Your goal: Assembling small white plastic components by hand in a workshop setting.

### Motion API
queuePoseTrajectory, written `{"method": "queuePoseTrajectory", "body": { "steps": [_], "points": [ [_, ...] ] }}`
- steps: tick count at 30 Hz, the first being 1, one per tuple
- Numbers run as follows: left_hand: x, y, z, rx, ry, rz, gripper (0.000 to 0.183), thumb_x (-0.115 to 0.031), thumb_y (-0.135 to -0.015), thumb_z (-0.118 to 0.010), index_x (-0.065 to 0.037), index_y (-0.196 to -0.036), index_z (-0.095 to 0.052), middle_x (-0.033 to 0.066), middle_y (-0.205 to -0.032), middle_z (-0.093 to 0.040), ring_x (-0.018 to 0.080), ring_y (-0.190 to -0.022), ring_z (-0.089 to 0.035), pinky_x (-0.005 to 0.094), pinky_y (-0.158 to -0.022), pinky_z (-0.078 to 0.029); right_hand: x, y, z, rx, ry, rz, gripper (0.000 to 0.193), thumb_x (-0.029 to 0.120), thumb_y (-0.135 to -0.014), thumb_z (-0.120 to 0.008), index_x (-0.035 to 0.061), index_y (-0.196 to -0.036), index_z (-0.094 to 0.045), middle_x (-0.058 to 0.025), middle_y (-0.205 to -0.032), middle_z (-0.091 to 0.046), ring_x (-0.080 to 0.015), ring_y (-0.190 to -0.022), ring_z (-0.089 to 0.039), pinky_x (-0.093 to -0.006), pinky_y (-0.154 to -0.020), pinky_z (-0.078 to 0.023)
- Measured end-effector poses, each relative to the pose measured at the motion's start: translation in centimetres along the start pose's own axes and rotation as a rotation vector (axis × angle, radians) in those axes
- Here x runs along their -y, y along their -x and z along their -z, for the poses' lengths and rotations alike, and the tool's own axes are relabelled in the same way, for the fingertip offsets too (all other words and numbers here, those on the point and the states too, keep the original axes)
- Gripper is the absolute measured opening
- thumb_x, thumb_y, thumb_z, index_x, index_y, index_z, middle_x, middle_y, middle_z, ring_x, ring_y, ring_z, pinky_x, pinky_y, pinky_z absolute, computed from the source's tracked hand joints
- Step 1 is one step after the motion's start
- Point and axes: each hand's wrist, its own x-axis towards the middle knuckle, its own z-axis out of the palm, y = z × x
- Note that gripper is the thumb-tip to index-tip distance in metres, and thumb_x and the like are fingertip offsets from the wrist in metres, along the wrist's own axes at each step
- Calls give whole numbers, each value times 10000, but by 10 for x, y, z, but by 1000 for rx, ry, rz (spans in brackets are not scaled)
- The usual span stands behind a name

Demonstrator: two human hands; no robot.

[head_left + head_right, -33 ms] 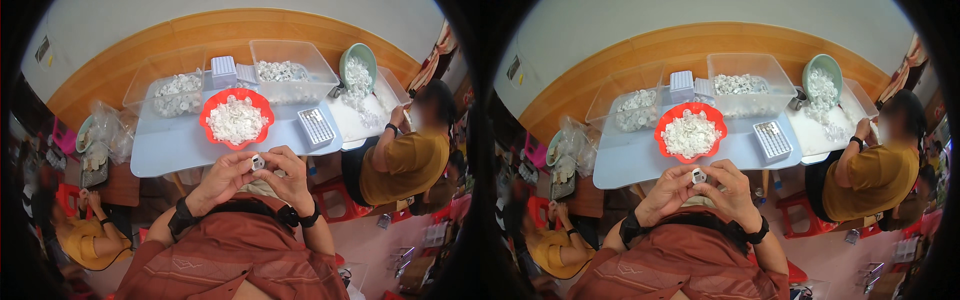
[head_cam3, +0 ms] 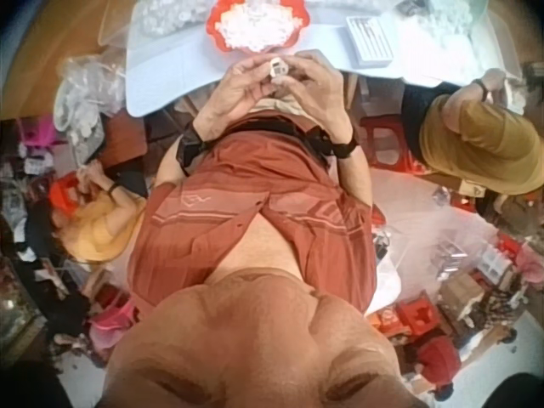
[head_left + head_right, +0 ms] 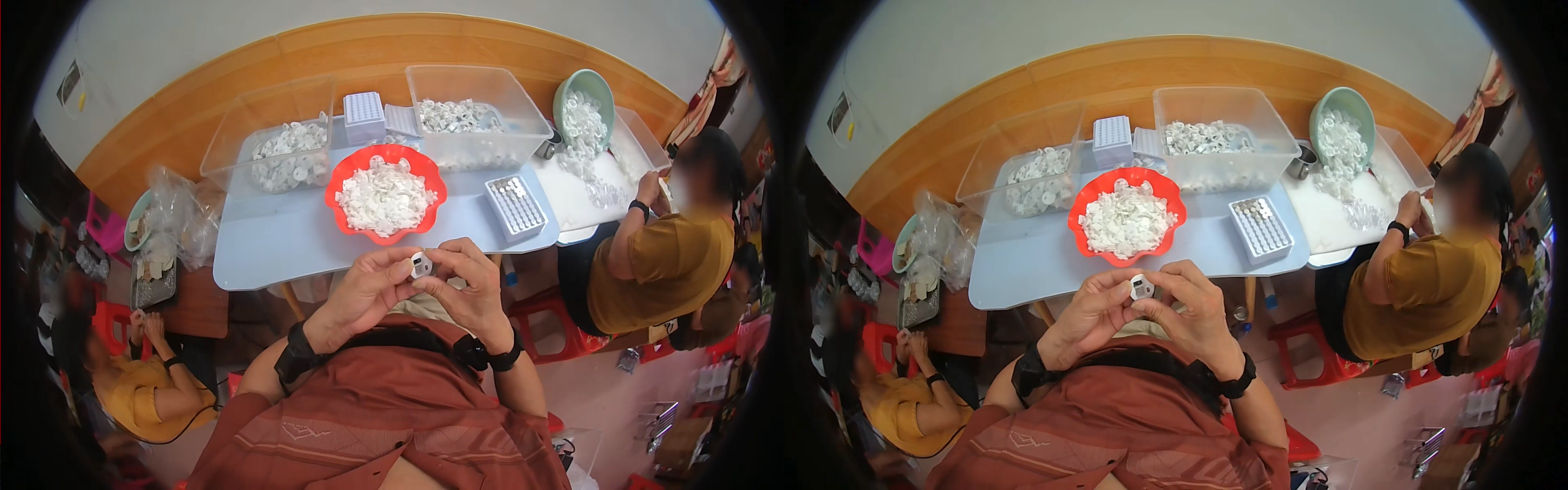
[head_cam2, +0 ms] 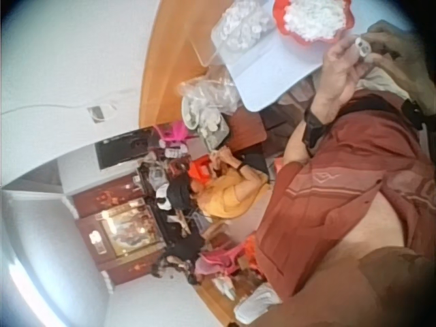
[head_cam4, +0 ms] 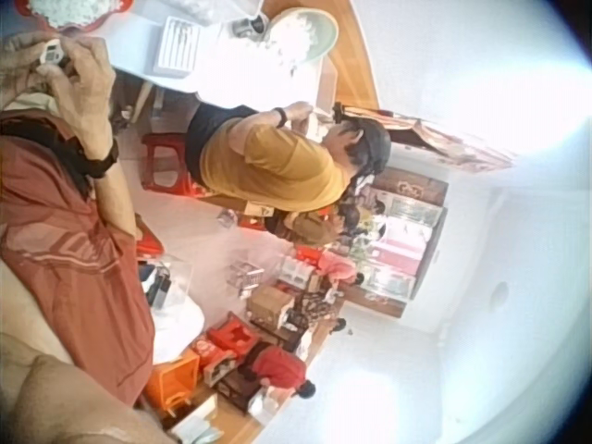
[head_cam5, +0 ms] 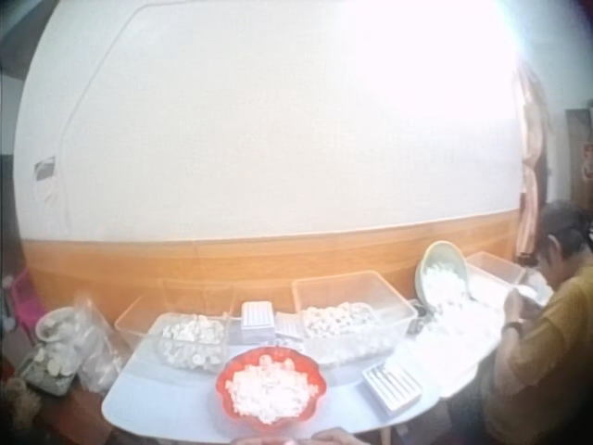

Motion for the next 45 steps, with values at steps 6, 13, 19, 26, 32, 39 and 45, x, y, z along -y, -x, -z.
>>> {"method": "queuePoseTrajectory", "body": {
  "steps": [6,13,19,26,32,39,45],
  "points": [
    [4,-6,-8,-8,-7,40,371,-137,-1012,-604,35,-1337,-558,125,-1222,-655,197,-1099,-666,341,-974,-572,-5,7,7,-21,9,-10,386,89,-778,-852,16,-1127,-702,-88,-1002,-655,-116,-650,-616,-258,-568,-508],
    [8,-9,-9,-10,-36,59,347,-146,-1026,-586,41,-1318,-571,108,-1235,-642,176,-1131,-643,319,-1011,-548,-9,12,12,-35,-32,-35,383,73,-780,-849,17,-1129,-702,-87,-1005,-654,-107,-657,-612,-250,-565,-499],
    [8,-11,-9,-44,-13,50,352,-133,-1021,-592,49,-1321,-563,116,-1260,-638,187,-1137,-643,313,-1022,-545,-15,20,20,-68,-109,-136,346,54,-792,-837,13,-1111,-712,-75,-1004,-652,-86,-663,-596,-231,-583,-484],
    [10,-17,-7,-119,-25,64,343,-118,-1017,-589,65,-1307,-568,189,-1306,-616,224,-1147,-648,310,-1018,-559,-21,34,35,-128,-76,-206,306,37,-809,-818,7,-1096,-715,-73,-1005,-658,-92,-719,-611,-223,-627,-498],
    [10,-21,-6,-97,-24,91,352,-93,-1002,-607,65,-1313,-561,185,-1307,-616,223,-1157,-646,306,-1027,-554,-28,46,43,-157,-139,-298,279,9,-828,-793,-7,-1094,-710,-66,-1003,-655,-91,-757,-613,-215,-652,-498],
    [10,-23,-3,-98,-11,95,331,-82,-996,-615,45,-1299,-577,151,-1267,-639,216,-1148,-651,308,-1021,-559,-36,50,46,-174,-168,-302,260,0,-844,-775,-11,-1095,-710,-71,-983,-650,-93,-763,-596,-221,-656,-491],
    [12,-26,3,-84,9,102,311,-63,-991,-616,31,-1285,-588,138,-1242,-647,215,-1130,-658,320,-1011,-566,-39,52,45,-161,-163,-310,250,0,-849,-770,-14,-1090,-707,-72,-958,-648,-95,-762,-595,-227,-651,-491]
  ]
}}
